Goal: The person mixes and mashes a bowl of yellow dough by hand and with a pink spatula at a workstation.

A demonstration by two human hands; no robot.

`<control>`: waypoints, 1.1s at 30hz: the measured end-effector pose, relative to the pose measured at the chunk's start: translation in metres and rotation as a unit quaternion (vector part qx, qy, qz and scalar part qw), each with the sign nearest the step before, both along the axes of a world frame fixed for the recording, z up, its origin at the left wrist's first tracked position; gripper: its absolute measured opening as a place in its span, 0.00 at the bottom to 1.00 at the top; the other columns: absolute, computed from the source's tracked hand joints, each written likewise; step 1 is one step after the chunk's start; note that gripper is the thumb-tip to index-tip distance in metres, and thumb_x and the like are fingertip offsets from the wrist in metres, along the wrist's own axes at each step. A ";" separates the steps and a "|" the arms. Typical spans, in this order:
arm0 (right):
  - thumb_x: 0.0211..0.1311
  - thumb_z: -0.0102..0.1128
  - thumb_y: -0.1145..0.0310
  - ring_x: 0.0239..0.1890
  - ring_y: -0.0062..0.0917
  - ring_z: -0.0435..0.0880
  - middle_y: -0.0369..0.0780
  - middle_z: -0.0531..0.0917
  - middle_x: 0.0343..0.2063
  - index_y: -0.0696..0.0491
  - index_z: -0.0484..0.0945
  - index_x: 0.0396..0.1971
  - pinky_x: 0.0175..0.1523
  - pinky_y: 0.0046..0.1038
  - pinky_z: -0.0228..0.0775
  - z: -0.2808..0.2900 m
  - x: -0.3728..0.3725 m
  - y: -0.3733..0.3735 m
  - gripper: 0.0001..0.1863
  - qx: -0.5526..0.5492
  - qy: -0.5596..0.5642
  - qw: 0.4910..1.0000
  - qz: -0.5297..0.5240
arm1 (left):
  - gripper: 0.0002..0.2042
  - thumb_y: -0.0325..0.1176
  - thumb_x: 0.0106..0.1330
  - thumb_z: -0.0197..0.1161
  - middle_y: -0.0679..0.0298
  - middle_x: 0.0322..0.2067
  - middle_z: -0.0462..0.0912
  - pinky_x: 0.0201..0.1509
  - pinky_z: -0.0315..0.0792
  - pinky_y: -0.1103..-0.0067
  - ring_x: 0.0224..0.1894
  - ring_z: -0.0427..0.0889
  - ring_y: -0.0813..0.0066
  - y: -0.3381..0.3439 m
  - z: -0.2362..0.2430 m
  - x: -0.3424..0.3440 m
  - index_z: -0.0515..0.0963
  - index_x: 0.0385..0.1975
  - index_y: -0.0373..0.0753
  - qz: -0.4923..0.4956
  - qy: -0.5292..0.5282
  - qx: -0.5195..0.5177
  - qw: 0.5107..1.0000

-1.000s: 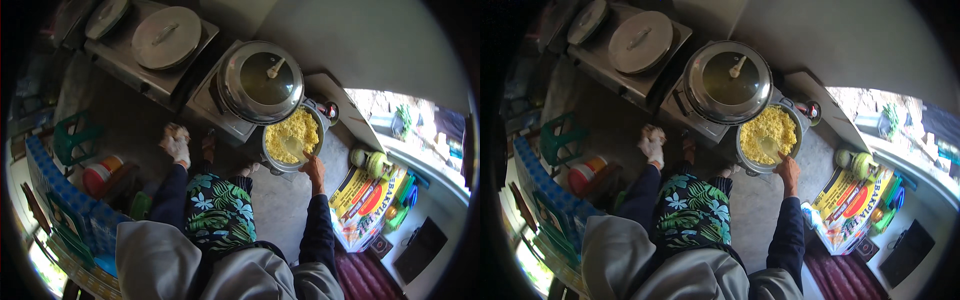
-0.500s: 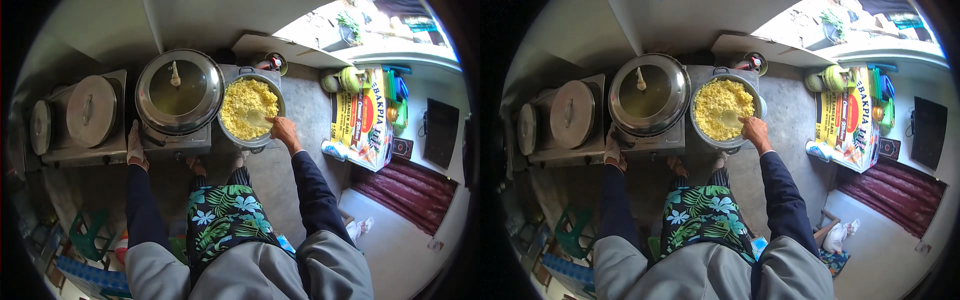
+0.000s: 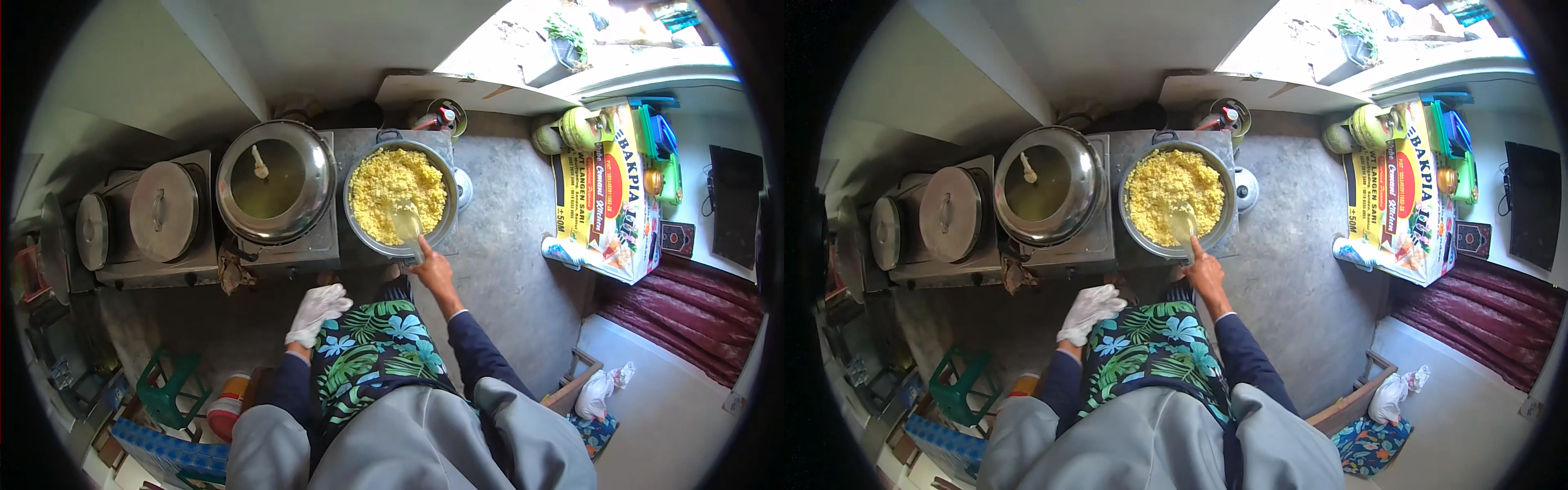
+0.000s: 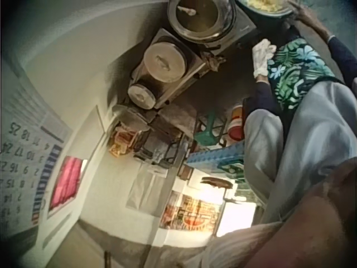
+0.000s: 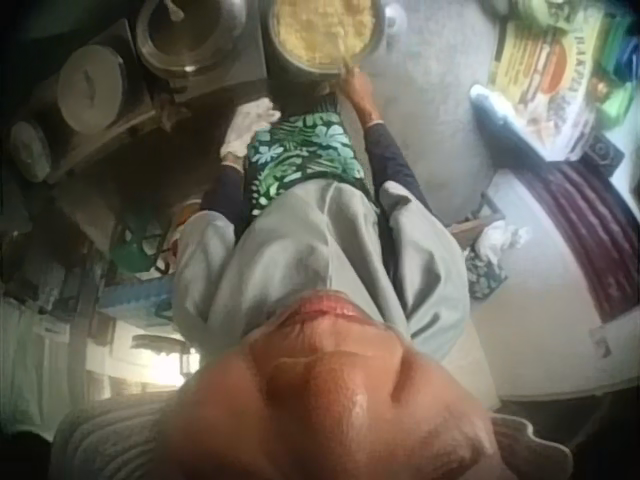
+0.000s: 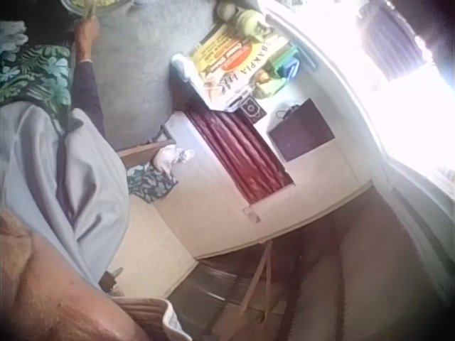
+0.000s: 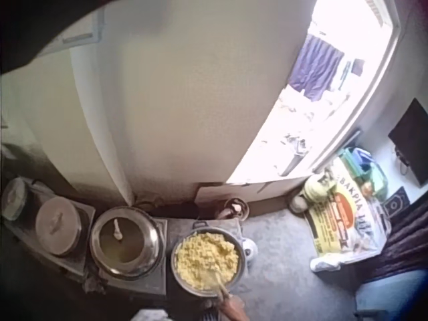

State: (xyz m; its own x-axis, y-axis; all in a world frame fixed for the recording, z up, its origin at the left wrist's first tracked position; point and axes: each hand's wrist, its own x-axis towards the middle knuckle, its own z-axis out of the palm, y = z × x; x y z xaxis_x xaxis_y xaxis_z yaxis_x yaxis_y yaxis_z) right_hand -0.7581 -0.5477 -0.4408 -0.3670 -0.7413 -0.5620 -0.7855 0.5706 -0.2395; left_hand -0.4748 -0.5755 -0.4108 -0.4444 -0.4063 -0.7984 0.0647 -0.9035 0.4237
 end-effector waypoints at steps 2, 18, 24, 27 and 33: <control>0.42 0.64 0.62 0.43 0.43 0.77 0.47 0.78 0.41 0.40 0.58 0.60 0.46 0.40 0.68 0.037 -0.028 -0.015 0.40 0.028 -0.077 0.997 -0.008 | 0.16 0.47 0.62 0.54 0.67 0.27 0.77 0.29 0.67 0.85 0.29 0.77 0.82 -0.001 -0.013 -0.041 0.74 0.33 0.38 -0.030 -0.048 -0.053 0.997; 0.46 0.50 0.71 0.32 0.39 0.81 0.47 0.81 0.28 0.50 0.72 0.46 0.32 0.38 0.72 0.070 -0.098 -0.147 0.21 -0.045 -0.007 0.943 0.330 | 0.12 0.41 0.57 0.59 0.59 0.28 0.79 0.42 0.72 0.73 0.32 0.78 0.65 -0.125 -0.151 -0.303 0.74 0.31 0.37 0.296 0.400 0.235 0.835; 0.40 0.54 0.68 0.30 0.38 0.82 0.47 0.81 0.25 0.54 0.80 0.25 0.32 0.36 0.74 0.031 -0.115 -0.219 0.11 0.006 0.016 0.920 0.391 | 0.14 0.43 0.58 0.56 0.62 0.37 0.78 0.46 0.70 0.73 0.40 0.76 0.67 -0.149 -0.167 -0.327 0.73 0.37 0.40 0.280 0.380 0.105 0.875; 0.40 0.55 0.69 0.33 0.38 0.82 0.46 0.81 0.28 0.52 0.80 0.32 0.33 0.36 0.74 0.020 -0.133 -0.229 0.14 0.117 -0.025 0.923 0.365 | 0.12 0.44 0.58 0.50 0.63 0.33 0.78 0.41 0.70 0.71 0.36 0.76 0.68 -0.155 -0.154 -0.337 0.72 0.32 0.43 0.286 0.239 0.130 0.919; 0.51 0.53 0.65 0.34 0.41 0.80 0.48 0.80 0.31 0.43 0.70 0.50 0.37 0.40 0.71 0.012 -0.115 -0.153 0.23 0.036 -0.072 0.977 0.197 | 0.11 0.40 0.51 0.51 0.67 0.14 0.73 0.25 0.66 0.78 0.17 0.70 0.72 -0.134 -0.169 -0.321 0.72 0.12 0.43 0.178 0.154 0.144 0.961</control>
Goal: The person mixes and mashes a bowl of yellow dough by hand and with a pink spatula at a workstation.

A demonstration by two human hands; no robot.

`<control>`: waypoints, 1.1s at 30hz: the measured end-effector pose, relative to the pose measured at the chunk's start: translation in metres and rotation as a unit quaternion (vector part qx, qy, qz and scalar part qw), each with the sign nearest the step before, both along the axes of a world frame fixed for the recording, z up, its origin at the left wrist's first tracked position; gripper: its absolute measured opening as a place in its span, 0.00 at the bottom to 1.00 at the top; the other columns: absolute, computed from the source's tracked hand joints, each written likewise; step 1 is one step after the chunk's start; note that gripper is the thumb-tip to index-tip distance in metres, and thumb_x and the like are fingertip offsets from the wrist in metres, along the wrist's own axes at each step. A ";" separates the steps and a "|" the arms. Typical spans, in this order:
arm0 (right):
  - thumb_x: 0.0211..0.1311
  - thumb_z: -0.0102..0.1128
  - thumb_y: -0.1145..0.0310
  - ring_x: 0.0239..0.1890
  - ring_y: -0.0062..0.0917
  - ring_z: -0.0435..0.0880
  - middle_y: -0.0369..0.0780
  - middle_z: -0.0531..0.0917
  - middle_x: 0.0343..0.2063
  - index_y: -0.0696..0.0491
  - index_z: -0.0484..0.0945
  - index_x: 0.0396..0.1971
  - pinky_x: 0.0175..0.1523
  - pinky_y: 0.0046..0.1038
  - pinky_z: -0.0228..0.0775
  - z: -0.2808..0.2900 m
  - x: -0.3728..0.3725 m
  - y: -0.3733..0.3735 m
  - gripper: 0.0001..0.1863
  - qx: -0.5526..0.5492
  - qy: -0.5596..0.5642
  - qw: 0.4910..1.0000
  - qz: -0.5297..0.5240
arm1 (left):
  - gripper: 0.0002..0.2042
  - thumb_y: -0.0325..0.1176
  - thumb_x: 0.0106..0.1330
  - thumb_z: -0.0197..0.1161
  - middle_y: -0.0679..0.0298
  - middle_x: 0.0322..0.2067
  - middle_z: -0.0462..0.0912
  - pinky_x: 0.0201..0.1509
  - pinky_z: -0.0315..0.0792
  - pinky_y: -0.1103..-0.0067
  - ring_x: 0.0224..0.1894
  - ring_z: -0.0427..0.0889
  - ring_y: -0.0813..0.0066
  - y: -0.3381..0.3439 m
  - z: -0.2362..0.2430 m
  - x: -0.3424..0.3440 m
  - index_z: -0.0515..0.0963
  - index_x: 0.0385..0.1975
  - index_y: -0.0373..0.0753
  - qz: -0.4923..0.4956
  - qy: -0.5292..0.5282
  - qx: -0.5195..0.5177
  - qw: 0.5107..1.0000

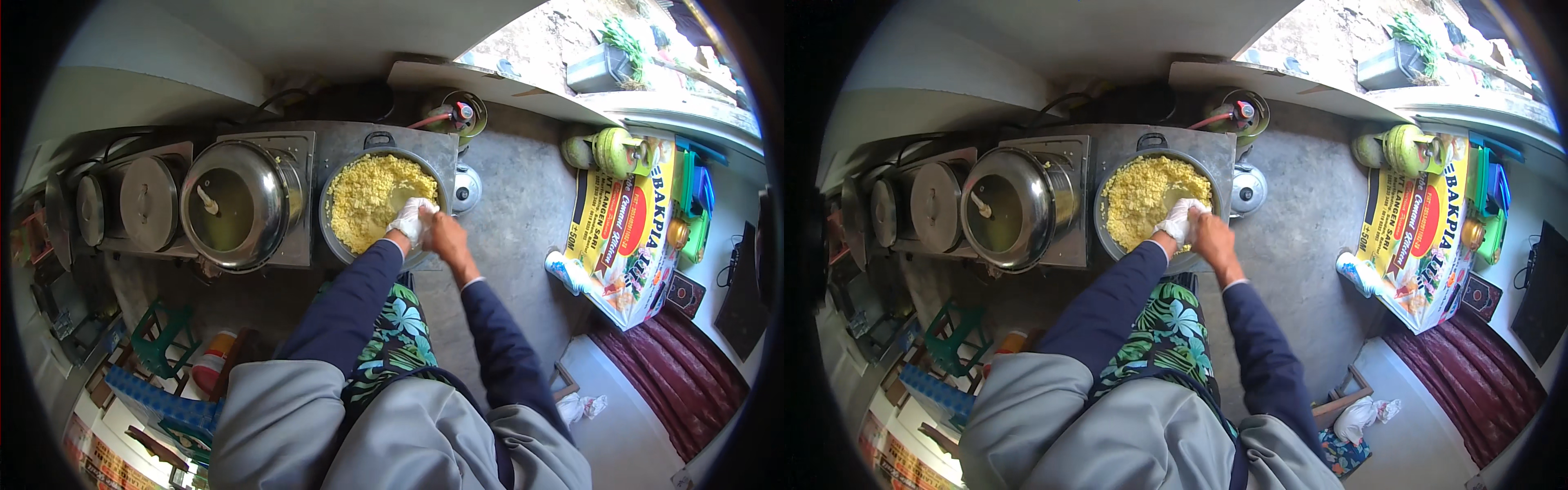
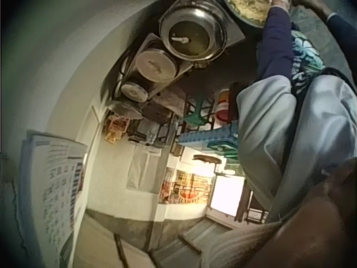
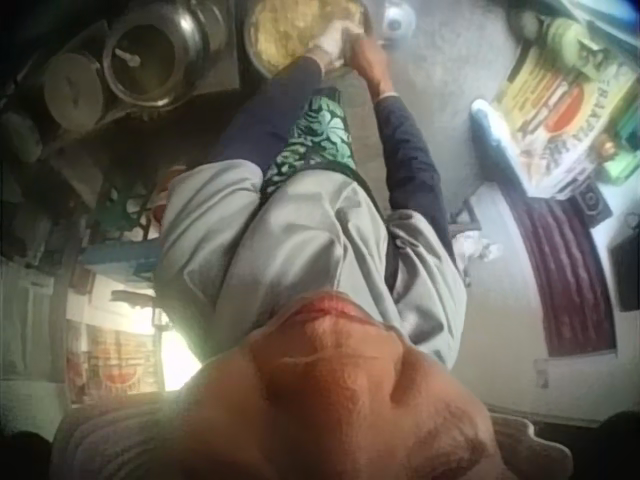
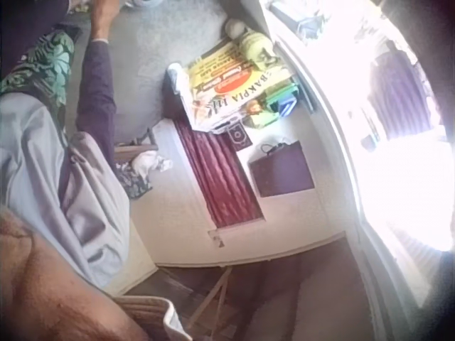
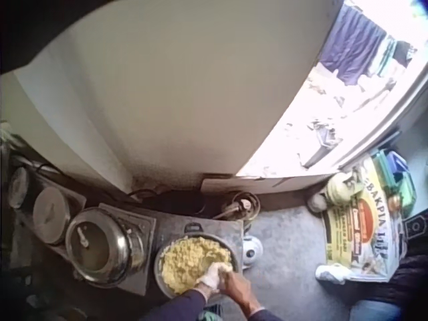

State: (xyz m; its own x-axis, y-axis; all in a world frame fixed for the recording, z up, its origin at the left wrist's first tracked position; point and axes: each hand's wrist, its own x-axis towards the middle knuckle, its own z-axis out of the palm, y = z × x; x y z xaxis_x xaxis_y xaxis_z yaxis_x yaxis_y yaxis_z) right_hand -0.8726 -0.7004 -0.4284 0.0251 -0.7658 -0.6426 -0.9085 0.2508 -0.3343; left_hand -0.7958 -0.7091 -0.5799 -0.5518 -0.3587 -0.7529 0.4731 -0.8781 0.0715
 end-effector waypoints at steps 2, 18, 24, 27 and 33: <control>0.53 0.50 0.64 0.33 0.43 0.80 0.50 0.80 0.30 0.42 0.66 0.54 0.36 0.42 0.70 -0.016 0.018 0.039 0.24 -0.024 0.018 0.996 -0.082 | 0.10 0.37 0.51 0.53 0.68 0.13 0.71 0.24 0.66 0.79 0.17 0.69 0.74 0.016 0.001 0.010 0.73 0.13 0.42 -0.171 -0.156 -0.231 0.945; 0.48 0.49 0.71 0.24 0.41 0.80 0.48 0.80 0.23 0.54 0.69 0.44 0.26 0.39 0.71 -0.007 0.077 0.020 0.19 -0.091 -0.026 0.993 0.076 | 0.06 0.33 0.48 0.58 0.64 0.19 0.73 0.32 0.67 0.79 0.23 0.72 0.74 0.007 0.034 0.082 0.74 0.21 0.37 0.058 0.001 0.094 0.994; 0.43 0.57 0.67 0.29 0.45 0.79 0.51 0.79 0.25 0.44 0.50 0.63 0.36 0.42 0.69 -0.025 0.063 0.074 0.43 -0.042 -0.113 0.992 -0.039 | 0.08 0.34 0.49 0.59 0.67 0.11 0.69 0.18 0.64 0.80 0.13 0.68 0.75 0.031 0.030 0.066 0.71 0.12 0.41 -0.089 -0.166 0.064 0.980; 0.42 0.64 0.60 0.31 0.42 0.79 0.49 0.80 0.25 0.54 0.77 0.39 0.34 0.39 0.70 0.023 0.083 0.021 0.22 0.008 0.031 0.997 0.070 | 0.09 0.36 0.54 0.59 0.67 0.12 0.69 0.18 0.63 0.81 0.14 0.69 0.76 0.035 0.000 0.098 0.72 0.16 0.43 0.116 -0.059 0.109 0.985; 0.46 0.58 0.74 0.27 0.34 0.81 0.46 0.80 0.25 0.55 0.81 0.29 0.33 0.28 0.70 0.008 0.115 -0.106 0.08 -0.314 -0.301 0.896 -0.091 | 0.08 0.35 0.61 0.54 0.61 0.27 0.74 0.29 0.73 0.73 0.27 0.76 0.67 0.056 0.042 0.086 0.71 0.33 0.37 0.142 0.035 0.156 0.977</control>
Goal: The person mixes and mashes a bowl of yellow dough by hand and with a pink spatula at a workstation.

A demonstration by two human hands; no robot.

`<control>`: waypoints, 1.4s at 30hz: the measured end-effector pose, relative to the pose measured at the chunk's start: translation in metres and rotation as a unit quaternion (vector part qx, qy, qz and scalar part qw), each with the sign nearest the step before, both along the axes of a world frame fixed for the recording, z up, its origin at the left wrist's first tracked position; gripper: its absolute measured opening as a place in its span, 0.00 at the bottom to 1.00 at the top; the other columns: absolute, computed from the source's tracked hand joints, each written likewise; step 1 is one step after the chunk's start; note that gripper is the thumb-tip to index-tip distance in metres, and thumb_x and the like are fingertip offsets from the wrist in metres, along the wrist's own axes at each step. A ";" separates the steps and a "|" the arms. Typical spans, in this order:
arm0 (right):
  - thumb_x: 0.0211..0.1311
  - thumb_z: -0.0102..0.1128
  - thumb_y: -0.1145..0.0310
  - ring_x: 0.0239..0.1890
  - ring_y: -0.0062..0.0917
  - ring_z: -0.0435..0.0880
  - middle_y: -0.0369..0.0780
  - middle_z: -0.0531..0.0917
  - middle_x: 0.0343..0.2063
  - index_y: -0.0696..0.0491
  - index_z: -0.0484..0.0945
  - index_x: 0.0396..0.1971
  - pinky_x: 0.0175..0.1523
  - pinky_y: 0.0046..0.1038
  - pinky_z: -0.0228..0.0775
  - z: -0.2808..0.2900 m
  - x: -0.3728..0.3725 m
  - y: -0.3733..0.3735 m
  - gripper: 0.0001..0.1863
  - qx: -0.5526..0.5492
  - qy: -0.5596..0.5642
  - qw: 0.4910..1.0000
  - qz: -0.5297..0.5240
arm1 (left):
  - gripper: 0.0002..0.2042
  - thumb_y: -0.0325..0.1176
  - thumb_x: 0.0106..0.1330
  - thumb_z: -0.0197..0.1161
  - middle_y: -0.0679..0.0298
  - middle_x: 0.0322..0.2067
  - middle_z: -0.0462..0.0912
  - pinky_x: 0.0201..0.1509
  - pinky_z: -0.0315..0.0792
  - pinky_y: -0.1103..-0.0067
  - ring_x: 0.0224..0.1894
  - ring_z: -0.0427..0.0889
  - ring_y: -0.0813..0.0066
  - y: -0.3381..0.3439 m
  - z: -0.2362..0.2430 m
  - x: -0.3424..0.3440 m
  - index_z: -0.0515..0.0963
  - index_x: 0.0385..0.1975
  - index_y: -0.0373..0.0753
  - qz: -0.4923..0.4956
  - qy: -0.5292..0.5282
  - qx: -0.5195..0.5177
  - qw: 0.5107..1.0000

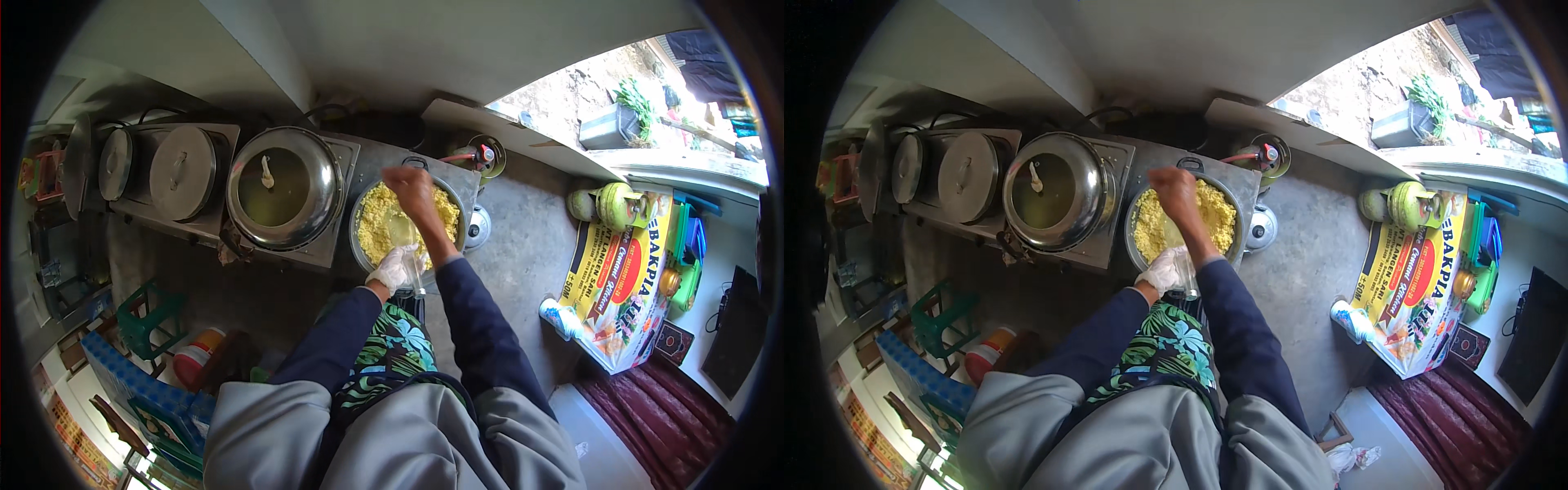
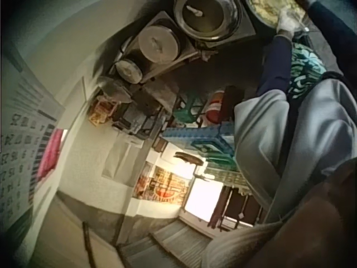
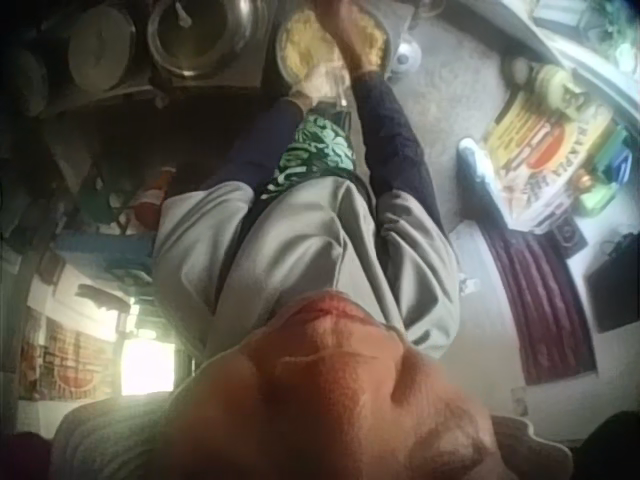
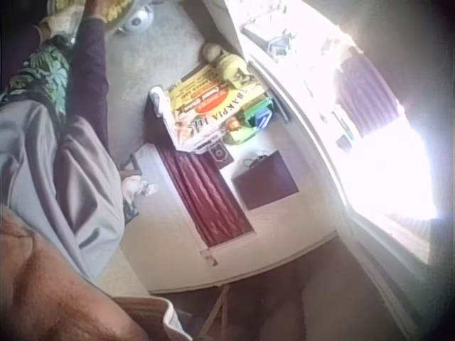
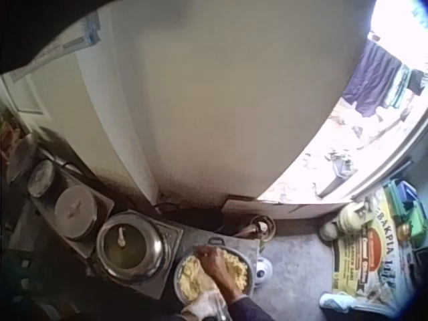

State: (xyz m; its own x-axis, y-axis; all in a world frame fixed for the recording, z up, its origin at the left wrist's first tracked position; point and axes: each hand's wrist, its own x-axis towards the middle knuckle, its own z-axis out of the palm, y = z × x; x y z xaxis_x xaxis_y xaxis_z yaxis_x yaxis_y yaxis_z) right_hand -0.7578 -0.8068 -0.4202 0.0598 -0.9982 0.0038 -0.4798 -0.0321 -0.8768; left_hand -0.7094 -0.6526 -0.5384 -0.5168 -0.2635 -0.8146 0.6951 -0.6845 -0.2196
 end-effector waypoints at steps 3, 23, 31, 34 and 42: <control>0.45 0.51 0.80 0.31 0.28 0.81 0.45 0.82 0.29 0.57 0.81 0.32 0.38 0.25 0.71 -0.003 0.057 -0.044 0.13 0.048 -0.125 0.989 0.062 | 0.09 0.33 0.61 0.50 0.58 0.35 0.77 0.42 0.73 0.66 0.36 0.77 0.61 0.015 -0.016 0.006 0.72 0.37 0.37 0.039 0.060 -0.105 0.992; 0.41 0.58 0.76 0.19 0.20 0.77 0.38 0.80 0.17 0.57 0.80 0.24 0.26 0.24 0.69 -0.012 0.035 -0.037 0.06 0.161 0.009 0.963 0.215 | 0.18 0.37 0.61 0.48 0.54 0.48 0.70 0.57 0.63 0.63 0.49 0.71 0.55 0.012 -0.002 0.020 0.66 0.49 0.38 -0.132 -0.056 -0.301 0.943; 0.46 0.59 0.68 0.27 0.37 0.80 0.45 0.81 0.23 0.55 0.82 0.23 0.36 0.32 0.71 -0.007 -0.057 0.099 0.07 0.175 0.201 0.964 -0.014 | 0.21 0.50 0.61 0.51 0.57 0.33 0.76 0.44 0.70 0.67 0.37 0.76 0.63 -0.018 0.049 0.023 0.68 0.44 0.39 -0.161 -0.037 -0.207 0.964; 0.49 0.54 0.63 0.31 0.45 0.79 0.52 0.79 0.28 0.55 0.76 0.39 0.36 0.40 0.70 -0.012 -0.043 0.152 0.17 0.271 0.238 0.932 0.031 | 0.21 0.51 0.60 0.53 0.58 0.33 0.76 0.40 0.71 0.69 0.36 0.76 0.63 -0.021 0.027 0.026 0.69 0.44 0.40 -0.058 0.079 -0.051 0.994; 0.47 0.52 0.68 0.30 0.43 0.80 0.50 0.79 0.26 0.55 0.69 0.43 0.34 0.40 0.70 0.058 -0.034 0.128 0.19 0.260 0.327 0.905 0.084 | 0.15 0.39 0.59 0.60 0.60 0.31 0.75 0.36 0.72 0.76 0.31 0.76 0.67 -0.032 0.043 0.001 0.69 0.41 0.38 0.028 0.059 -0.021 0.998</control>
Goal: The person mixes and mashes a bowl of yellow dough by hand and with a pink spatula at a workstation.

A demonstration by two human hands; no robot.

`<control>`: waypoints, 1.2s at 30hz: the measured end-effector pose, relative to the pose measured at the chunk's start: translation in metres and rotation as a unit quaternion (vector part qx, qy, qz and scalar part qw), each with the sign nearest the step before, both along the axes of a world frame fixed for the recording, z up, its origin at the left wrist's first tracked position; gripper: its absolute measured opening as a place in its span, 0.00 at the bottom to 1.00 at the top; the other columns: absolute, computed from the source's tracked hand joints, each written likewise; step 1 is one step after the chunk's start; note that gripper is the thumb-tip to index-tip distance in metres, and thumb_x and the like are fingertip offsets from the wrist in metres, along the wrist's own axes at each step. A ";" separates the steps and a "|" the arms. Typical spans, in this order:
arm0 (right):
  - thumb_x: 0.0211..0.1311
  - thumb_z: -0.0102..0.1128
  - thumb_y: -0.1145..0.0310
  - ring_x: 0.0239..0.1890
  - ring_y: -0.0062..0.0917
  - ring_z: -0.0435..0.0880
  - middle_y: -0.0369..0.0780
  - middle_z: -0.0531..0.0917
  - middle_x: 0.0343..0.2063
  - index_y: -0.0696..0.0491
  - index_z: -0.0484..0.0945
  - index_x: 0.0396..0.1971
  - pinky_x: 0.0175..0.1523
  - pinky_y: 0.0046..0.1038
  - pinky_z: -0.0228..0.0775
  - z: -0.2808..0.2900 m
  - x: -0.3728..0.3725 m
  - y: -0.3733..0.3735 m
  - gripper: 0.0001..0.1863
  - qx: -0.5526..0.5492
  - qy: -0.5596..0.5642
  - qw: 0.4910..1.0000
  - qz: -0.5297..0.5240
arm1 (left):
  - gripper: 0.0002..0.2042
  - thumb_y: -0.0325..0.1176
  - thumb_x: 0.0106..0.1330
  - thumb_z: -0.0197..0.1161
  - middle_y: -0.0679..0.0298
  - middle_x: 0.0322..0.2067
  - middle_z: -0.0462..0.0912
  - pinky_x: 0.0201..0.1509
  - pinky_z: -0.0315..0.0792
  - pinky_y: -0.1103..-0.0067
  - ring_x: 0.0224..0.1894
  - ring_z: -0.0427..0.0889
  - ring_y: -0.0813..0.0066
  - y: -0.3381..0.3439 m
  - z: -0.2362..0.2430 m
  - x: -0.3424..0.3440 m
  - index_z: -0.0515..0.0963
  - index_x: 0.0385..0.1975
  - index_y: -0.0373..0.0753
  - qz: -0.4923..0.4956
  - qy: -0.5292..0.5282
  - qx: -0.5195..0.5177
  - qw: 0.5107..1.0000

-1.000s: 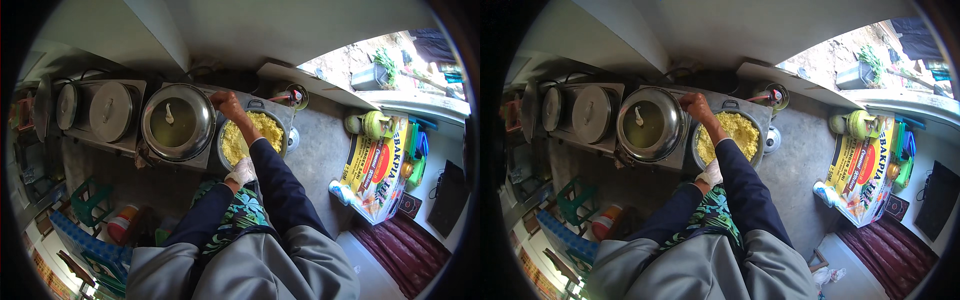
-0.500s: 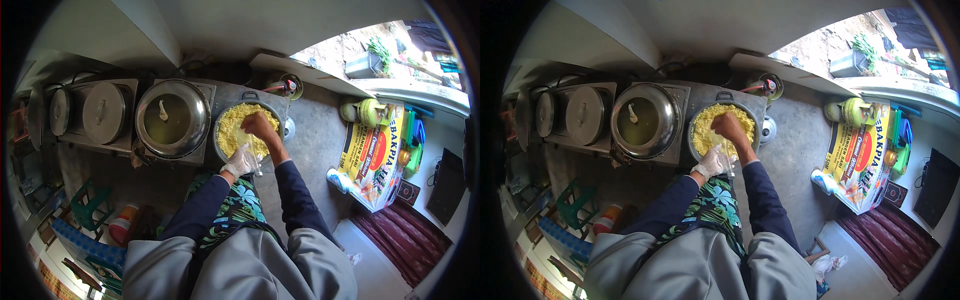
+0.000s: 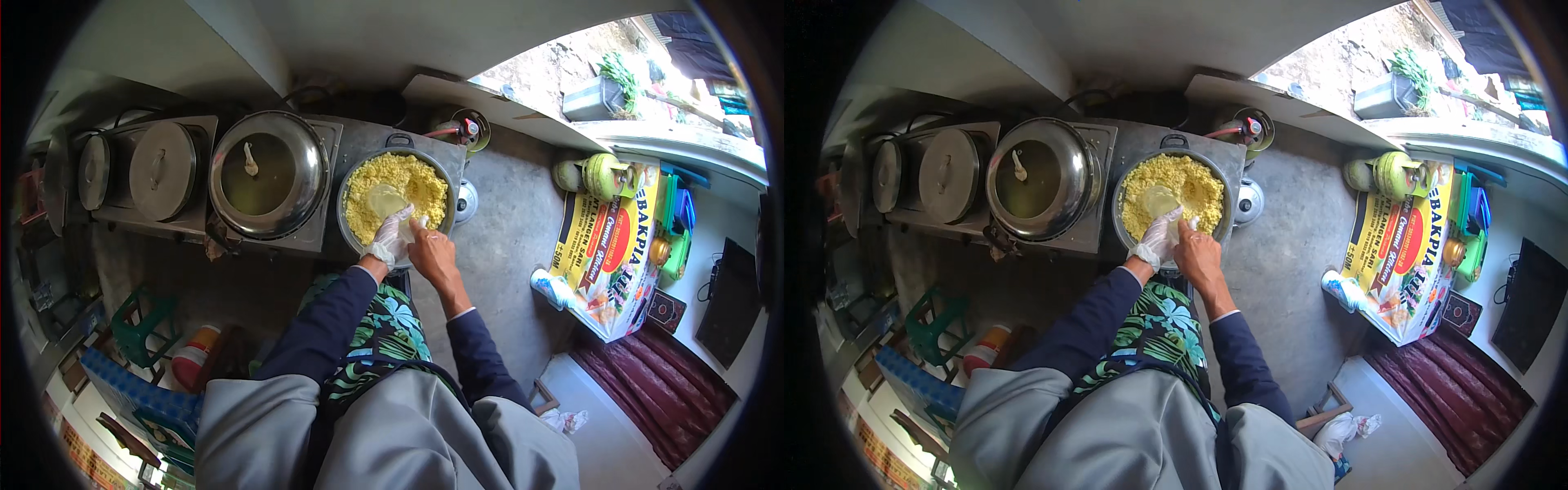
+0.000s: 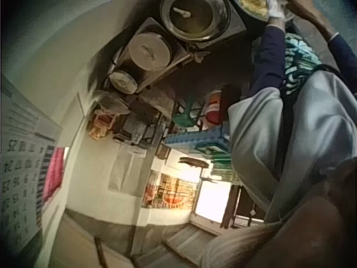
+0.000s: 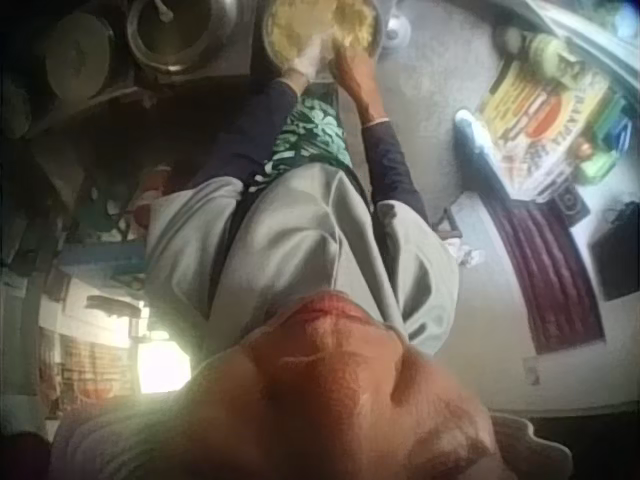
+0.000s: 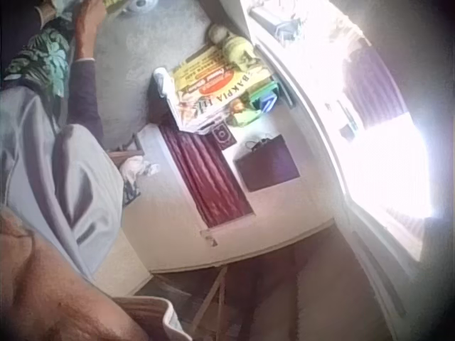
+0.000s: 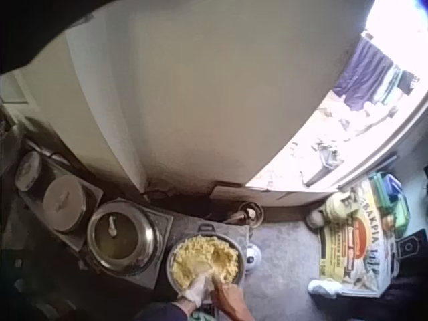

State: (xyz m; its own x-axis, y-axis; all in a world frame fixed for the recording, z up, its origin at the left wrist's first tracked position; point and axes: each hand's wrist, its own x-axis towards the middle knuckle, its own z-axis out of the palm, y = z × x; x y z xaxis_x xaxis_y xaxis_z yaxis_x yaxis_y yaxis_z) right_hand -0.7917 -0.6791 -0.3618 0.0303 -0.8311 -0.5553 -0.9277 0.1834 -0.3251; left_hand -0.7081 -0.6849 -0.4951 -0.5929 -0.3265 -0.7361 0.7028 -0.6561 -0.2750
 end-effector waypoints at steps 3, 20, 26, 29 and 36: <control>0.47 0.52 0.70 0.28 0.39 0.80 0.47 0.80 0.24 0.54 0.70 0.43 0.30 0.38 0.71 0.006 -0.001 -0.012 0.19 -0.045 0.042 0.992 0.113 | 0.14 0.38 0.58 0.60 0.64 0.26 0.74 0.35 0.72 0.79 0.27 0.74 0.73 -0.013 0.023 -0.002 0.70 0.39 0.37 0.025 0.098 0.023 0.995; 0.56 0.45 0.65 0.26 0.43 0.79 0.50 0.79 0.24 0.51 0.75 0.36 0.29 0.42 0.70 -0.052 0.038 0.013 0.11 -0.065 -0.060 0.996 0.000 | 0.09 0.33 0.57 0.52 0.65 0.17 0.74 0.31 0.68 0.80 0.22 0.73 0.75 0.015 -0.122 0.042 0.75 0.18 0.39 -0.117 -0.033 -0.151 0.981; 0.51 0.50 0.70 0.26 0.36 0.81 0.44 0.79 0.20 0.54 0.72 0.32 0.27 0.37 0.72 -0.008 0.012 -0.001 0.08 0.003 0.051 0.972 0.230 | 0.07 0.37 0.57 0.53 0.67 0.21 0.75 0.32 0.69 0.82 0.25 0.75 0.78 0.036 -0.033 -0.005 0.72 0.23 0.42 0.049 0.111 -0.071 0.990; 0.49 0.51 0.69 0.27 0.36 0.82 0.45 0.80 0.22 0.55 0.73 0.31 0.28 0.35 0.73 -0.049 0.006 0.004 0.09 -0.009 0.100 0.980 0.169 | 0.14 0.39 0.61 0.42 0.65 0.25 0.78 0.37 0.69 0.77 0.29 0.75 0.71 0.032 -0.038 -0.012 0.73 0.22 0.42 -0.017 -0.164 -0.306 0.938; 0.60 0.40 0.62 0.28 0.43 0.80 0.49 0.80 0.25 0.54 0.75 0.33 0.32 0.42 0.70 -0.062 0.006 0.048 0.14 -0.052 -0.045 0.995 -0.070 | 0.13 0.38 0.58 0.47 0.61 0.18 0.78 0.31 0.73 0.74 0.23 0.77 0.68 0.030 -0.064 0.000 0.76 0.19 0.38 -0.408 -0.166 -0.320 0.839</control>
State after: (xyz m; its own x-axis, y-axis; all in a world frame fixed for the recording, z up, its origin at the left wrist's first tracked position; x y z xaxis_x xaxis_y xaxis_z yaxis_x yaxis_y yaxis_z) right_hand -0.7857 -0.6316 -0.4239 -0.0446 -0.8834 -0.4665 -0.8614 0.2705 -0.4299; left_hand -0.7077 -0.6544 -0.5588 -0.6076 -0.3034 -0.7340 -0.0840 -0.8944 0.4393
